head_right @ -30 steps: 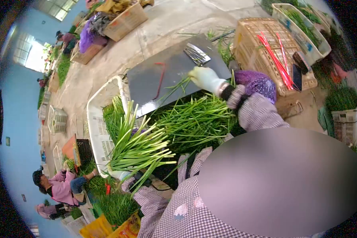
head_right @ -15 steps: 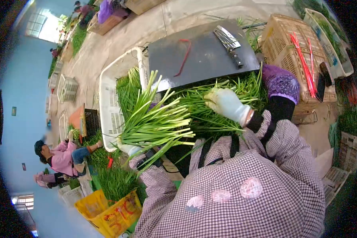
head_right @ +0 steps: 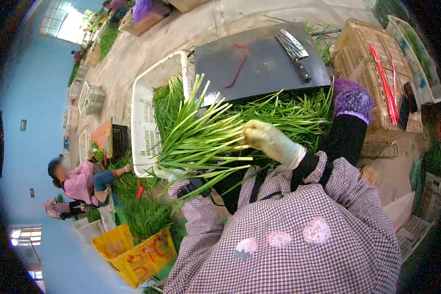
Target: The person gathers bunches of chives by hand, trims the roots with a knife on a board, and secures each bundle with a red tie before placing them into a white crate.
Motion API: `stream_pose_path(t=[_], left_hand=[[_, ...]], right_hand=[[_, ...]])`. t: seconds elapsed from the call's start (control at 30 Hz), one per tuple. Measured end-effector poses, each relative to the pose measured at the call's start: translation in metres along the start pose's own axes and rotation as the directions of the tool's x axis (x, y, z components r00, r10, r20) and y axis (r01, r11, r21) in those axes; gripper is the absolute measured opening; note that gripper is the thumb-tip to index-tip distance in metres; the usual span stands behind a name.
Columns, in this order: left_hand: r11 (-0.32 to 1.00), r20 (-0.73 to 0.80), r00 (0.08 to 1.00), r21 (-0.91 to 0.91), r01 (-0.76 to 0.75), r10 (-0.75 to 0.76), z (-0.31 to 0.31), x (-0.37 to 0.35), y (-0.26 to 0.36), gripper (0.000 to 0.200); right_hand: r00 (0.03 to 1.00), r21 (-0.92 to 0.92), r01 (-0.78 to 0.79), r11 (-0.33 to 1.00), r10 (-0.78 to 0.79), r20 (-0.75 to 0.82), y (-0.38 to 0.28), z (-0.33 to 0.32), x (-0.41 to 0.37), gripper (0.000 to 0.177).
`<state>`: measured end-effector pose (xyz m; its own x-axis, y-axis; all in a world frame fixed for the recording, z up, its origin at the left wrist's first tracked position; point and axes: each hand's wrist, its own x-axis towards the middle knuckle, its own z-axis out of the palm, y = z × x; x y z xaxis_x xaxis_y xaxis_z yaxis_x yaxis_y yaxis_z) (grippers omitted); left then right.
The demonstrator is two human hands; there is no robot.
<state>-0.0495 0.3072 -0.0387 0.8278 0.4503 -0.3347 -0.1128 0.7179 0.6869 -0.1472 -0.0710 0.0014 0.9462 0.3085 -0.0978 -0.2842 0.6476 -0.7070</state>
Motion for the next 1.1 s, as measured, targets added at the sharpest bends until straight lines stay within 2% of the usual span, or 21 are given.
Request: stream_pose_path(t=[0.03,0.13,0.17,0.23,0.27,0.3,0.37,0.4,0.43,0.5,0.53,0.57,0.63,0.67,0.7,0.77,0.87,0.97,1.03,1.07,1.1], left_hand=[[1.0,-0.004,1.0,0.0,0.0,0.0,0.002,-0.003,0.0,0.05],[0.999,-0.039,0.998,-0.003,0.04,-0.04,0.007,-0.01,0.0,0.05],[0.999,-0.032,0.999,-0.003,0.042,-0.042,0.01,-0.012,0.0,0.05],[1.0,0.005,1.0,-0.001,0.021,-0.021,0.019,-0.017,-0.004,0.052],[1.0,0.005,1.0,0.009,0.03,-0.03,0.022,-0.018,-0.007,0.051],[0.999,0.008,0.999,0.011,0.032,-0.032,0.025,-0.02,-0.009,0.051],[0.999,0.028,0.999,0.047,0.019,-0.021,0.033,-0.027,-0.006,0.049],[0.99,0.048,0.993,0.097,0.1,-0.105,0.054,-0.052,0.006,0.043],[0.991,0.047,0.994,0.099,0.091,-0.096,0.057,-0.051,0.008,0.043],[0.999,0.002,1.0,0.05,0.007,-0.007,0.072,-0.056,0.011,0.038],[0.997,-0.01,1.0,0.079,-0.003,0.004,0.082,-0.066,0.016,0.036],[0.997,-0.012,1.0,0.076,-0.006,0.007,0.083,-0.066,0.016,0.036],[0.998,-0.066,0.998,0.069,0.0,0.004,0.082,-0.067,0.016,0.037],[0.996,-0.014,0.999,0.078,0.041,-0.04,0.076,-0.061,0.019,0.041],[0.996,-0.015,0.999,0.079,0.047,-0.046,0.071,-0.055,0.016,0.041],[0.992,-0.02,0.999,0.117,0.038,-0.036,0.065,-0.048,0.011,0.045],[0.994,-0.008,0.999,0.1,0.044,-0.043,0.046,-0.026,0.005,0.05],[0.995,-0.025,0.999,0.097,0.037,-0.035,0.043,-0.024,0.004,0.048],[0.993,-0.014,0.999,0.113,0.043,-0.042,0.038,-0.021,0.003,0.047],[0.99,-0.04,0.998,0.129,0.061,-0.057,0.034,-0.015,0.004,0.047],[0.99,-0.041,0.998,0.126,0.06,-0.055,0.03,-0.012,0.005,0.047]], right_hand=[[0.996,0.124,0.073,0.99,-0.079,0.04,-0.003,-0.009,-0.001,0.016],[0.989,-0.045,-0.027,0.999,0.02,-0.146,0.007,-0.055,-0.004,0.019],[0.983,-0.219,-0.141,0.965,0.11,-0.148,0.003,-0.056,-0.001,0.03],[0.991,-0.39,-0.117,0.913,0.135,0.019,0.006,-0.051,0.003,0.045],[0.969,-0.406,-0.135,0.904,0.207,0.138,-0.017,-0.018,0.001,0.062],[0.949,-0.46,-0.146,0.876,0.255,0.184,-0.012,-0.01,0.006,0.069],[0.928,-0.665,0.212,0.716,0.065,0.366,-0.01,0.007,0.021,0.074],[0.944,-0.629,0.147,0.764,0.082,0.32,-0.004,0.018,0.024,0.066],[0.847,-0.748,0.531,0.398,-0.22,0.484,0.04,-0.009,0.047,0.057],[0.919,-0.8,0.39,0.457,-0.245,0.308,0.034,0.004,0.038,0.049],[0.928,-0.747,0.364,0.557,-0.285,0.24,0.032,0.01,0.037,0.041],[0.951,-0.625,0.299,0.721,-0.276,0.137,0.017,0.026,0.036,0.038],[0.989,-0.346,-0.041,0.937,0.087,0.117,-0.007,0.031,0.024,0.034],[0.989,-0.43,-0.06,0.901,0.113,0.1,-0.013,0.025,0.021,0.03],[0.985,-0.186,-0.07,0.98,0.098,0.145,-0.005,0.015,0.022,0.029],[0.977,0.189,-0.052,0.981,0.011,0.212,-0.012,0.011,0.01,0.025],[0.953,0.218,-0.011,0.976,-0.056,0.299,-0.03,-0.009,-0.008,0.025],[0.967,0.337,0.063,0.939,-0.14,0.211,-0.038,-0.022,-0.034,0.027],[0.961,0.274,0.149,0.95,-0.204,0.187,-0.052,-0.029,-0.046,0.023],[0.966,0.426,0.166,0.889,-0.235,0.113,-0.056,-0.036,-0.051,0.022],[0.947,0.489,0.191,0.851,-0.291,0.137,-0.058,-0.057,-0.054,0.019]])
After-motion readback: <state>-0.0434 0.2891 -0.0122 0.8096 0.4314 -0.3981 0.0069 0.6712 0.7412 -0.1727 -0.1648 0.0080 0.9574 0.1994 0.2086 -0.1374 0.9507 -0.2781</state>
